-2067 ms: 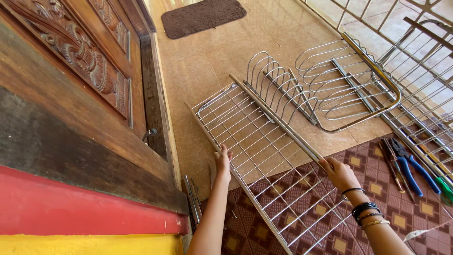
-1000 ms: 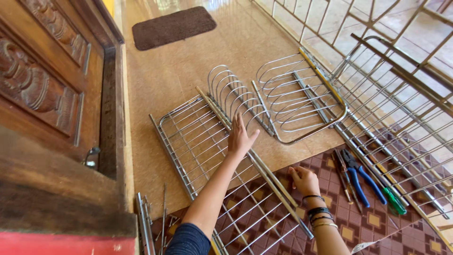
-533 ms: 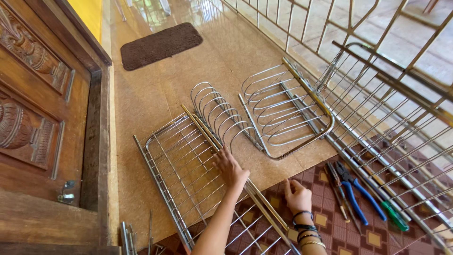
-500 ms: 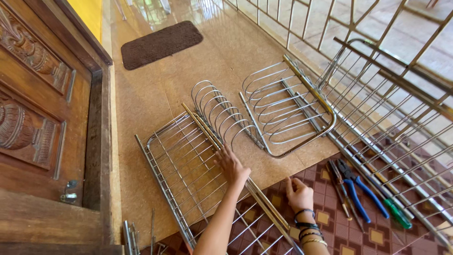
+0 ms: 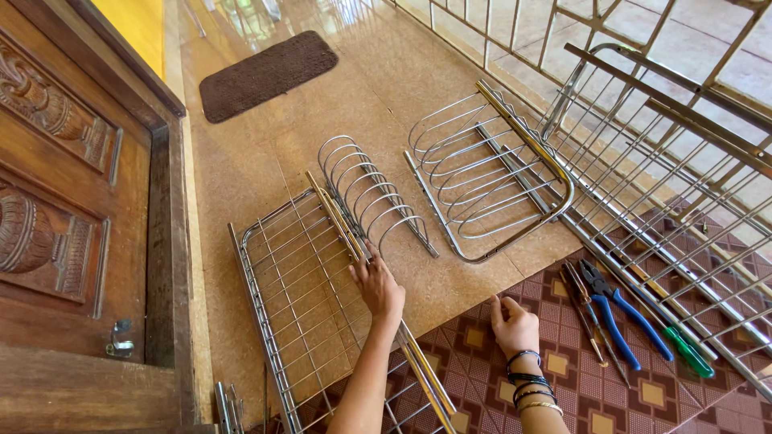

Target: The person assembles a metal dish rack by inserting screws and tightening them with a screwdriver. They then attach a wire grid shelf to the assembled rack.

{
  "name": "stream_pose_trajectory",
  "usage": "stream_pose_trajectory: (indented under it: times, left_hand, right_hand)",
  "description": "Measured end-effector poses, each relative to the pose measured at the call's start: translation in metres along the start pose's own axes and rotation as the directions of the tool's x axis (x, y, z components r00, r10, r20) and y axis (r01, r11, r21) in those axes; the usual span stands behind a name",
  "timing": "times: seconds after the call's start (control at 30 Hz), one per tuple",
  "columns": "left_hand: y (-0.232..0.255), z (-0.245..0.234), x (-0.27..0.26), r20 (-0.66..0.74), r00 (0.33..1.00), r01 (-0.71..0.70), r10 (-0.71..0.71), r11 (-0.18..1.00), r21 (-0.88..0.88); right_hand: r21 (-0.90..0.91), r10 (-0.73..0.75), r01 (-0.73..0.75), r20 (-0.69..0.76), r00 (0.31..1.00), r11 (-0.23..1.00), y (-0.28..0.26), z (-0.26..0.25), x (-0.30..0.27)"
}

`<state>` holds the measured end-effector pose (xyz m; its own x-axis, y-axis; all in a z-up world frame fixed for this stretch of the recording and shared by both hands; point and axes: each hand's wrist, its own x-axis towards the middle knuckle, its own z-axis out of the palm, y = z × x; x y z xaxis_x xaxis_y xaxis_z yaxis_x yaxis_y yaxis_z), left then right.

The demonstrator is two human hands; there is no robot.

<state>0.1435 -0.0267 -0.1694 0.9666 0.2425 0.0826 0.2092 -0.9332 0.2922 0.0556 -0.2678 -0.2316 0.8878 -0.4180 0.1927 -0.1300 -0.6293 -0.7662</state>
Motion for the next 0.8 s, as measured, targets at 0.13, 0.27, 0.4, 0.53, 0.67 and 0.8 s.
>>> stream_pose_trajectory:
  times: [0.13,0.27,0.4,0.53,0.67,0.8]
  left_hand:
    - [0.001,-0.008,0.003,-0.023,0.998,0.053,-0.052,0.997,0.047]
    - [0.001,-0.012,0.002,0.072,0.982,0.173,-0.174,0.985,0.020]
    - [-0.003,-0.011,0.005,0.156,0.965,0.206,-0.213,0.977,0.060]
    - [-0.017,-0.013,0.016,0.150,0.962,0.189,-0.229,0.952,0.242]
    - [-0.029,-0.006,0.026,0.244,0.930,0.225,-0.275,0.950,0.214]
    - [-0.041,-0.004,0.029,0.175,0.959,0.227,-0.222,0.974,-0.008]
  right_hand:
    - [-0.016,-0.057,0.056,-0.019,0.998,0.998,0.000,0.001,0.002]
    - [-0.063,-0.025,0.026,0.020,0.999,0.998,0.004,0.003,0.000]
    - [-0.048,-0.021,0.022,0.016,1.000,0.999,0.005,0.003,0.000]
    - [-0.045,-0.014,0.016,0.041,0.999,0.999,-0.005,-0.001,0.001]
    - [0.015,0.299,-0.320,0.319,0.899,0.947,-0.018,-0.012,0.014]
    - [-0.208,0.330,-0.260,0.492,0.805,0.943,-0.044,-0.020,0.017]
